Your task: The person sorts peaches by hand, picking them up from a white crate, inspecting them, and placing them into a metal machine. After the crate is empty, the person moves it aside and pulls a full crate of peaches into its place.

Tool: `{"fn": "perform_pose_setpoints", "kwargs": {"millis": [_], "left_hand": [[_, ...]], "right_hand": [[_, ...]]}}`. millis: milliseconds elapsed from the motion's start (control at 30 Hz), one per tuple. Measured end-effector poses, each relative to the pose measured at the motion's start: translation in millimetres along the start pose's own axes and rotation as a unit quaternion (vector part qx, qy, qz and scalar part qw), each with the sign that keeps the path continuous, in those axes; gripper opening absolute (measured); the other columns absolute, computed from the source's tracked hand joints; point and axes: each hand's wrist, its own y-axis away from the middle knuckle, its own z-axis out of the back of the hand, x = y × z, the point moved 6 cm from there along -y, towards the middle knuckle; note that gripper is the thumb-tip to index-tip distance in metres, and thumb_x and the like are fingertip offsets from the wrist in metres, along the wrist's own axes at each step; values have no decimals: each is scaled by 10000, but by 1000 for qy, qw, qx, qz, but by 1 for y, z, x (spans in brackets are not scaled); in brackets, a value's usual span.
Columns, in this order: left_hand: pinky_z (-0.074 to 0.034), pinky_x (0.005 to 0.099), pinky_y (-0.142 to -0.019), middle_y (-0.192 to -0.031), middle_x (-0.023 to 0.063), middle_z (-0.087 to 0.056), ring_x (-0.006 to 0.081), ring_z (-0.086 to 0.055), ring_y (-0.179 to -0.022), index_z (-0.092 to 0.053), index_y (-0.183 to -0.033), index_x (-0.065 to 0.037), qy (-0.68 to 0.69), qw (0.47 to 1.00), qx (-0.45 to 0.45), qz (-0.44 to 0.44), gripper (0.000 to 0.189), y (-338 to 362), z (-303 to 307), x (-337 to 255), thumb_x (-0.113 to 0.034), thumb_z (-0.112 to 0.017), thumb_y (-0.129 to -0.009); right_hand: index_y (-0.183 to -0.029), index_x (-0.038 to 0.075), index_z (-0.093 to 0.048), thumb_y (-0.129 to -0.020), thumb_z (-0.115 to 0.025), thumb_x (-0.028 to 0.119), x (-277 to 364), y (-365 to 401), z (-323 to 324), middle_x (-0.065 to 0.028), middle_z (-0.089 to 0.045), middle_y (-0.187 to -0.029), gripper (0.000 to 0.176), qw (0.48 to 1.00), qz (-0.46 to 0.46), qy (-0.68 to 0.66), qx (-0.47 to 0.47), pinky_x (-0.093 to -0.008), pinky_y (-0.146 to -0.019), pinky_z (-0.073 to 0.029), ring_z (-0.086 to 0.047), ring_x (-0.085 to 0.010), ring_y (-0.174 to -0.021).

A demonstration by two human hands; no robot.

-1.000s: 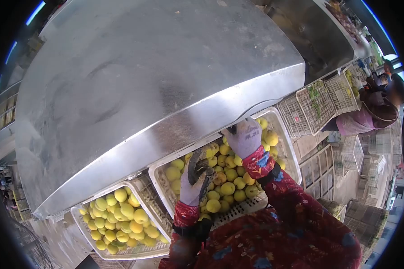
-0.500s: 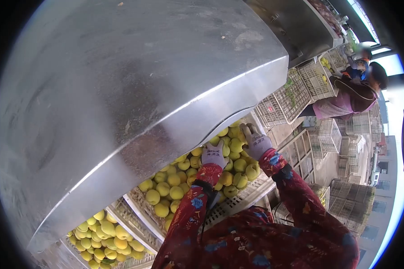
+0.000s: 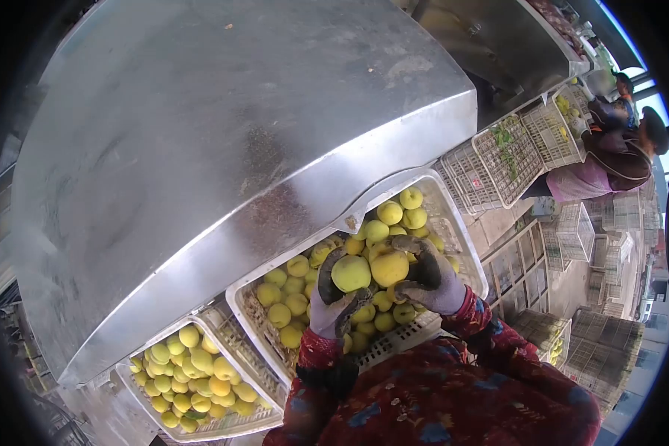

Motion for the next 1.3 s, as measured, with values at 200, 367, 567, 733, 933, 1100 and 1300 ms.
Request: {"fn": "perform_pose_setpoints", "kwargs": {"millis": [200, 367, 567, 733, 933, 1100, 1300], "left_hand": [[-580, 360, -890, -1344, 195, -507, 289, -593, -1154, -290, -1477, -25, 21, 996, -39, -77, 769, 21, -21, -43, 38, -677, -815], [-556, 369, -906, -1395, 170, -460, 280, -555, -1190, -291, -1485, -33, 79, 994, -53, -52, 782, 39, -16, -50, 20, -661, -798], [-513, 410, -970, -1423, 163, -438, 285, -503, -1260, -245, -1518, -71, 96, 991, -26, -91, 821, 41, -18, -62, -104, -686, -826], [-499, 415, -1001, -1427, 148, -432, 283, -497, -1270, -237, -1511, -64, 97, 991, -36, -90, 761, 31, -24, -57, -137, -663, -884], [-416, 381, -1074, -1433, 144, -427, 260, -486, -1280, -276, -1484, -15, 79, 993, -52, -68, 619, 15, -6, -35, -120, -571, -951], [-461, 390, -1026, -1420, 195, -482, 291, -531, -1257, -363, -1456, -33, -82, 994, -65, -15, 550, 15, 42, -21, -198, -562, -971], [-453, 401, -1025, -1366, 204, -529, 316, -535, -1244, -413, -1428, -56, -507, 854, -20, 118, 619, -54, 118, 118, -251, -637, -885]], "right_hand": [[-1333, 35, -442, -643, -850, 70, 38, -3, -13, -145, -529, -1271, 802, 975, 95, 182, -82, -346, -807, -531, -608, -252, -1040], [-1197, 27, -548, -658, -804, 89, 43, -95, -38, -195, -577, -1148, 600, 852, 217, 436, -191, -457, -771, -501, -603, -403, -842], [-1090, 24, -610, -702, -780, 177, 87, -83, -42, -172, -618, -1058, 450, 869, 324, 347, -142, -444, -772, -493, -596, -378, -931], [-1259, 47, -543, -678, -833, 288, 92, -21, -76, -170, -588, -1212, 693, 881, 316, 351, 0, -454, -892, -440, -563, -372, -1053], [-1249, 36, -529, -675, -820, 328, 66, -33, -67, -143, -582, -1213, 707, 846, 295, 423, -136, -455, -892, -409, -549, -337, -1005], [-1167, 20, -562, -755, -777, 314, 21, -114, -53, -151, -625, -1024, 550, 757, 204, 609, -115, -497, -851, -409, -581, -335, -893], [-1106, 17, -602, -830, -706, 307, 62, -76, 10, -134, -635, -964, 413, 925, 193, 306, -119, -458, -804, -483, -631, -320, -866]]}}
